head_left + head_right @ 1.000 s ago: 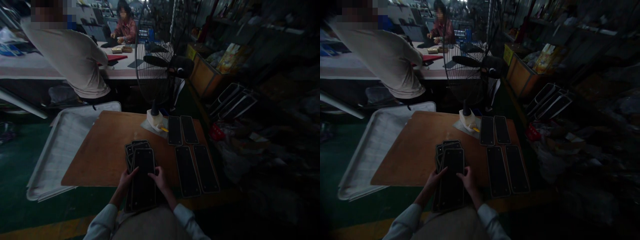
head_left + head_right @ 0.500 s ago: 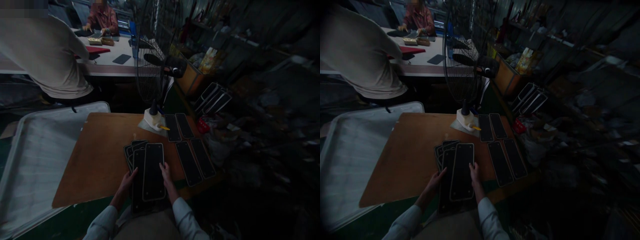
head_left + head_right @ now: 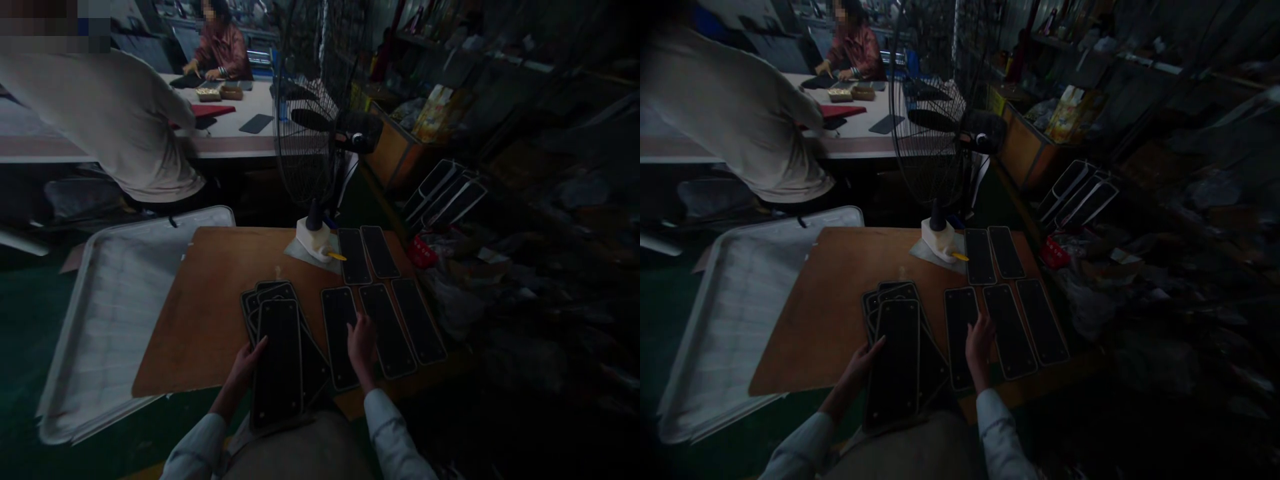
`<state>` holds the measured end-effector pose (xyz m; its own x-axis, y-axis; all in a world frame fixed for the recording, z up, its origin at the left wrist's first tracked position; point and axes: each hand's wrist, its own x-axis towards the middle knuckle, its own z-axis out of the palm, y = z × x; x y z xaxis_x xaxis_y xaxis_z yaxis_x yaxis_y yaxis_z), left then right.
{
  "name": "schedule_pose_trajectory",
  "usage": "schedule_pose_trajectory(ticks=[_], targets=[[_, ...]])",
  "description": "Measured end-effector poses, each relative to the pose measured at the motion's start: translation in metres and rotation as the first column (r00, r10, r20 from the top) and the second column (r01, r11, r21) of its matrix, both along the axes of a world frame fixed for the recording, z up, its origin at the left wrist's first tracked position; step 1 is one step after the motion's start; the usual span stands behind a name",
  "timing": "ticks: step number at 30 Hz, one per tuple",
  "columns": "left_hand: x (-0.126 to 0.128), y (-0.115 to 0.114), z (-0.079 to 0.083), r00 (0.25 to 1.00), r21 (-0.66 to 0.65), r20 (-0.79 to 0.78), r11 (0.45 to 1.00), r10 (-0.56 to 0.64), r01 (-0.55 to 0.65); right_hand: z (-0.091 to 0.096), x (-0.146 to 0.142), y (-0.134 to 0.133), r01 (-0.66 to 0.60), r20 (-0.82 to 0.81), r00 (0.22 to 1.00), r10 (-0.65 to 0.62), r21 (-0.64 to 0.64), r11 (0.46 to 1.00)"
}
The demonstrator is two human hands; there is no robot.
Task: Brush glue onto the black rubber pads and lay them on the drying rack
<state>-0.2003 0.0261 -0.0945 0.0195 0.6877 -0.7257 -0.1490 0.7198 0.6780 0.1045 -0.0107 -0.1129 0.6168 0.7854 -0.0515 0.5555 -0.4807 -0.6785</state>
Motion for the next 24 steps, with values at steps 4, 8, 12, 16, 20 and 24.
schedule_pose_trajectory(ticks=[4,8,12,16,20,24], targets=[[0.007,-0.002,-0.003,1.000,0.025,0.008,1.000,0.008,-0.008,-0.004,-0.067,0.002,-0.316,-0.159,0.936,0.315,0.019,0.948],[0.013,-0.004,-0.002,0.999,0.033,0.037,0.999,0.017,-0.018,-0.009,-0.121,0.004,-0.253,-0.473,0.855,0.214,-0.019,0.967],[0.012,-0.004,0.002,0.995,-0.047,0.096,0.999,0.031,-0.027,-0.011,-0.124,0.012,-0.159,-0.715,0.687,0.130,0.027,0.987],[0.009,-0.001,0.007,0.993,-0.089,0.118,0.996,-0.017,0.028,-0.016,-0.108,0.024,-0.151,-0.830,0.546,0.116,0.039,0.988],[0.009,0.004,0.010,0.998,-0.092,0.031,0.994,-0.054,0.057,-0.022,-0.102,0.032,-0.169,-0.906,0.406,0.125,0.060,0.984],[0.004,0.011,0.003,0.997,-0.114,-0.024,0.991,-0.076,0.073,-0.022,-0.101,0.034,-0.204,-0.946,0.295,0.134,0.075,0.976]])
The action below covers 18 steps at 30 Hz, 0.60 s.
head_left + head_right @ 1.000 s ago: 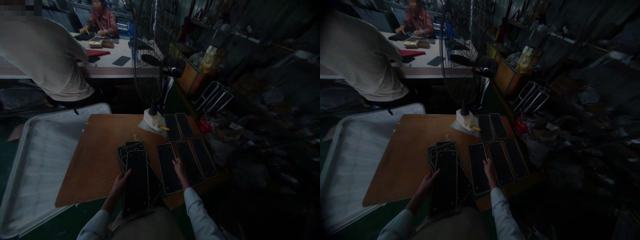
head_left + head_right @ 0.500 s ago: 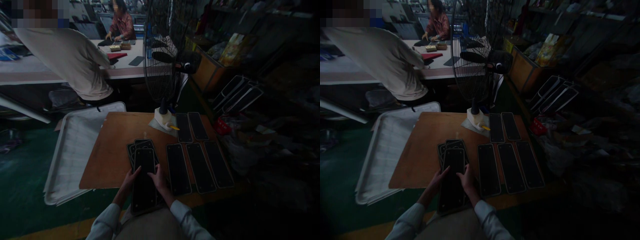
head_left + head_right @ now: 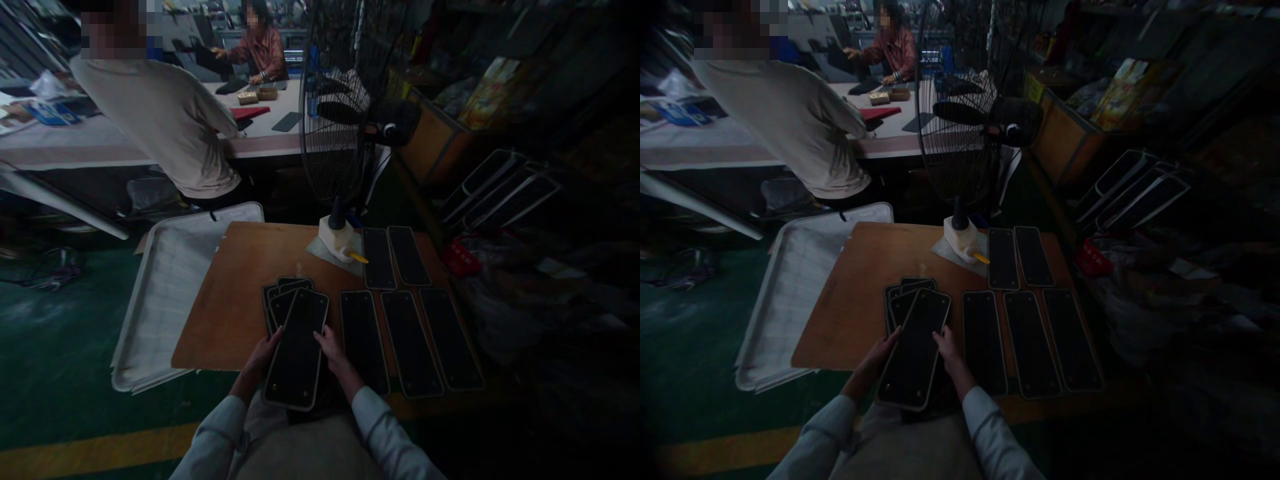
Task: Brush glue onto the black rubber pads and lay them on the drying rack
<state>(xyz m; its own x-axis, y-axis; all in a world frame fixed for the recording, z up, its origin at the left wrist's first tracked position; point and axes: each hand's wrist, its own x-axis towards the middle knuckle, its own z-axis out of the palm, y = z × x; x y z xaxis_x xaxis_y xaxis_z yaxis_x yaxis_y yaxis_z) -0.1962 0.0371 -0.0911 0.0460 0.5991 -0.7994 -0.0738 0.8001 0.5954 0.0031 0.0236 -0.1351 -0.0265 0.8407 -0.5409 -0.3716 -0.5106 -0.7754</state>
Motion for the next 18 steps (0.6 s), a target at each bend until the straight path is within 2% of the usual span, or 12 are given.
schedule_pose_trajectory(ticks=[4,6,9,13,16,18], targets=[[-0.008,0.005,-0.009,0.998,0.084,-0.038,0.995,-0.048,0.051,0.005,0.001,-0.003,-0.075,-0.090,0.993,0.074,-0.010,0.997],[-0.015,0.008,-0.010,0.995,0.129,-0.074,0.989,-0.061,0.070,0.008,0.003,-0.004,-0.098,-0.087,0.991,0.098,0.000,0.995],[-0.039,0.018,-0.008,0.990,0.173,-0.119,0.980,-0.077,0.097,0.011,0.010,-0.002,-0.093,0.111,0.990,0.088,0.047,0.995],[-0.092,0.040,-0.005,0.974,0.216,-0.181,0.960,-0.137,0.176,0.012,0.022,0.012,-0.021,0.399,0.917,-0.003,0.056,0.998],[-0.129,0.056,-0.006,0.960,0.220,-0.219,0.949,-0.177,0.225,0.016,0.024,0.025,0.038,0.604,0.795,-0.051,0.034,0.999],[-0.143,0.063,-0.006,0.964,0.221,-0.200,0.950,-0.175,0.219,0.021,0.014,0.030,0.094,0.710,0.699,-0.086,0.028,0.995]])
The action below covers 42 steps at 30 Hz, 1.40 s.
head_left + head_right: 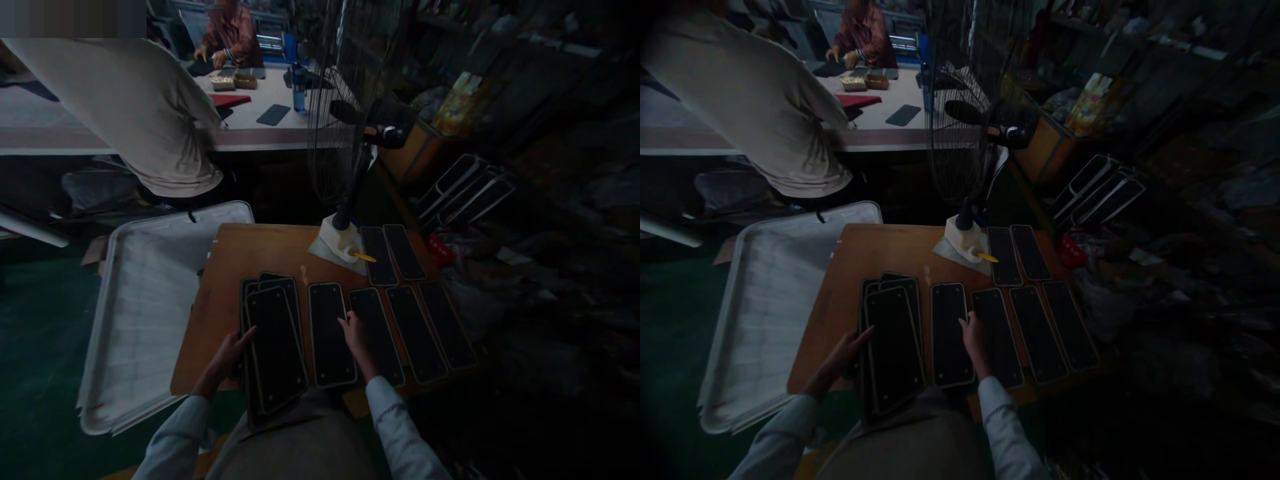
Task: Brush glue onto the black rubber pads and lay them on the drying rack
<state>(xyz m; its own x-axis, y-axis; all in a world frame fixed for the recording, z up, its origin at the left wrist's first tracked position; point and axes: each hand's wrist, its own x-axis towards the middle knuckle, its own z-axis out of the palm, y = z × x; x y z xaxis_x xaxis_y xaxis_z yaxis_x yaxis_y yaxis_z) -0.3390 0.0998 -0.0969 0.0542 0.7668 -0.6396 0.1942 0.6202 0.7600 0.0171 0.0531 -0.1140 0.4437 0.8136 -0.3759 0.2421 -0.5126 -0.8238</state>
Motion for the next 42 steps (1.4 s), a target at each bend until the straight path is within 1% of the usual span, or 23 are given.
schedule_pose_trajectory(ticks=[2,3,5,7,8,9,11,13,16,18,20,22,25,28,31,32,34,36,37,39,40,41,42], targets=[[-0.006,0.004,0.002,0.999,-0.010,0.045,1.000,0.014,-0.014,0.007,-0.021,0.001,0.044,0.140,0.989,-0.046,0.015,0.999],[-0.007,0.006,0.002,0.998,-0.013,0.064,1.000,0.017,-0.016,0.010,-0.037,0.000,0.036,0.219,0.975,-0.043,0.037,0.999],[-0.008,0.009,0.003,0.996,-0.004,0.091,1.000,0.010,-0.010,0.014,-0.074,-0.002,-0.072,0.335,0.941,0.045,0.067,0.995],[-0.010,0.011,0.003,0.994,0.000,0.107,1.000,-0.001,0.001,0.015,-0.115,-0.004,-0.221,0.340,0.921,0.190,0.053,0.974],[-0.012,0.012,0.003,0.993,-0.001,0.116,1.000,-0.004,0.004,0.013,-0.134,-0.005,-0.261,0.302,0.923,0.237,0.041,0.964],[-0.014,0.013,0.004,0.992,-0.005,0.122,1.000,-0.002,0.002,0.011,-0.150,-0.004,-0.268,0.254,0.934,0.253,0.025,0.963],[-0.021,0.015,0.005,0.991,-0.014,0.134,1.000,0.002,0.000,0.006,-0.174,-0.001,-0.202,0.118,0.972,0.204,-0.028,0.979],[-0.029,0.016,0.007,0.988,-0.016,0.152,1.000,0.006,-0.003,0.000,-0.188,0.005,-0.127,-0.092,0.989,0.119,-0.085,0.988],[-0.043,0.019,0.008,0.978,-0.034,0.208,0.999,-0.016,0.024,-0.005,-0.195,0.013,-0.015,-0.376,0.926,-0.013,-0.071,0.997],[-0.054,0.022,0.007,0.972,-0.065,0.233,0.998,-0.009,0.025,-0.007,-0.196,0.016,0.074,-0.493,0.866,-0.083,-0.040,0.997],[-0.067,0.026,0.005,0.974,-0.094,0.227,0.996,0.022,-0.001,-0.008,-0.192,0.018,0.126,-0.543,0.831,-0.123,-0.033,0.992],[-0.081,0.030,0.003,0.977,-0.106,0.206,0.994,0.050,-0.029,-0.008,-0.185,0.020,0.118,-0.473,0.875,-0.103,0.001,0.993],[-0.101,0.036,0.001,0.988,-0.091,0.148,0.995,0.048,-0.035,-0.009,-0.169,0.022,0.083,-0.204,0.976,-0.072,0.048,0.995],[-0.115,0.040,0.001,0.992,-0.061,0.119,0.998,0.032,-0.025,-0.012,-0.158,0.021,0.093,-0.029,0.995,-0.093,0.000,0.996],[-0.120,0.042,0.003,0.988,-0.042,0.153,0.999,0.032,-0.026,-0.009,-0.160,0.019,0.075,0.148,0.987,-0.069,-0.040,0.996],[-0.120,0.042,0.004,0.987,-0.041,0.158,0.999,0.040,-0.034,-0.005,-0.164,0.018,0.057,0.260,0.964,-0.045,-0.039,0.998],[-0.118,0.041,0.007,0.985,-0.044,0.163,0.998,0.054,-0.047,0.005,-0.175,0.019,-0.013,0.507,0.861,0.022,-0.021,1.000],[-0.117,0.040,0.011,0.986,-0.047,0.155,0.998,0.054,-0.047,0.017,-0.192,0.023,-0.175,0.648,0.748,0.143,-0.015,0.984],[-0.117,0.040,0.013,0.989,-0.046,0.142,0.998,0.047,-0.041,0.021,-0.202,0.026,-0.290,0.672,0.705,0.228,-0.020,0.957],[-0.120,0.040,0.017,0.993,-0.033,0.110,0.999,0.029,-0.026,0.026,-0.220,0.032,-0.517,0.666,0.628,0.403,-0.030,0.855],[-0.122,0.041,0.018,0.995,-0.022,0.095,0.999,0.025,-0.023,0.025,-0.228,0.034,-0.591,0.658,0.593,0.465,-0.036,0.806],[-0.126,0.042,0.019,0.996,-0.007,0.081,1.000,0.023,-0.022,0.024,-0.235,0.036,-0.632,0.656,0.566,0.500,-0.045,0.774],[-0.131,0.043,0.021,0.998,0.009,0.066,1.000,0.026,-0.026,0.021,-0.240,0.037,-0.647,0.659,0.548,0.515,-0.055,0.760]])
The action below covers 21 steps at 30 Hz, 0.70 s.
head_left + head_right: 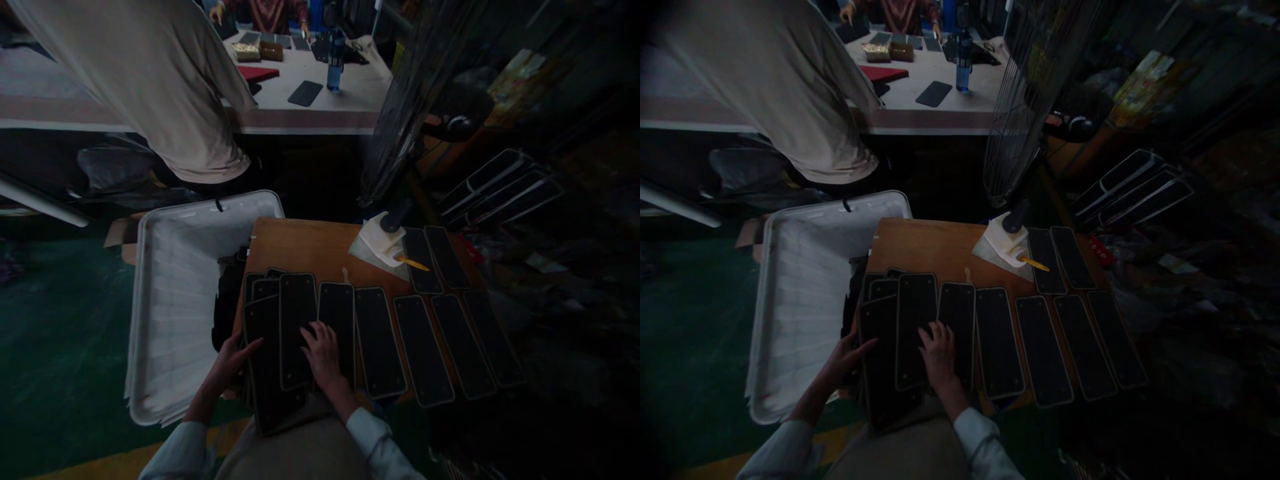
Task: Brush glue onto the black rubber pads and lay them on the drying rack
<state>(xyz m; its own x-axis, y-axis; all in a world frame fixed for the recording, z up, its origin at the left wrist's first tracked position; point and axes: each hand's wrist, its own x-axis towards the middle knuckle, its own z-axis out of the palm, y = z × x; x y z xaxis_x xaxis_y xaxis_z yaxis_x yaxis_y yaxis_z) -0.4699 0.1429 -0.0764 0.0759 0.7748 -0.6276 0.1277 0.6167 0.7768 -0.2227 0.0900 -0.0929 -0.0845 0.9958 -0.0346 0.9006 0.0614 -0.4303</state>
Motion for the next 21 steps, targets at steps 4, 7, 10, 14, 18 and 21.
schedule_pose_trajectory(ticks=[4,7,10,14,18,21], targets=[[-0.027,0.003,0.003,0.993,0.029,-0.102,0.998,0.055,-0.052,-0.012,-0.006,-0.003,0.019,0.055,0.998,-0.019,0.000,1.000],[-0.052,0.002,0.003,0.986,0.047,-0.129,0.993,0.109,-0.104,-0.015,-0.007,-0.007,-0.012,0.082,0.997,0.012,0.010,1.000],[-0.075,0.000,0.002,0.981,0.055,-0.146,0.991,0.129,-0.122,-0.016,-0.009,-0.011,-0.085,0.080,0.993,0.084,0.021,0.996],[-0.094,0.002,0.000,0.975,0.064,-0.196,0.993,0.106,-0.095,-0.018,-0.012,-0.013,-0.091,0.082,0.993,0.089,0.011,0.996],[-0.096,0.005,0.003,0.975,0.071,-0.198,0.994,0.097,-0.085,-0.022,-0.018,-0.012,-0.051,0.089,0.995,0.047,0.040,0.998],[-0.091,0.006,0.007,0.979,0.077,-0.168,0.991,0.117,-0.105,-0.025,-0.029,-0.011,-0.075,0.094,0.993,0.069,0.072,0.995]])
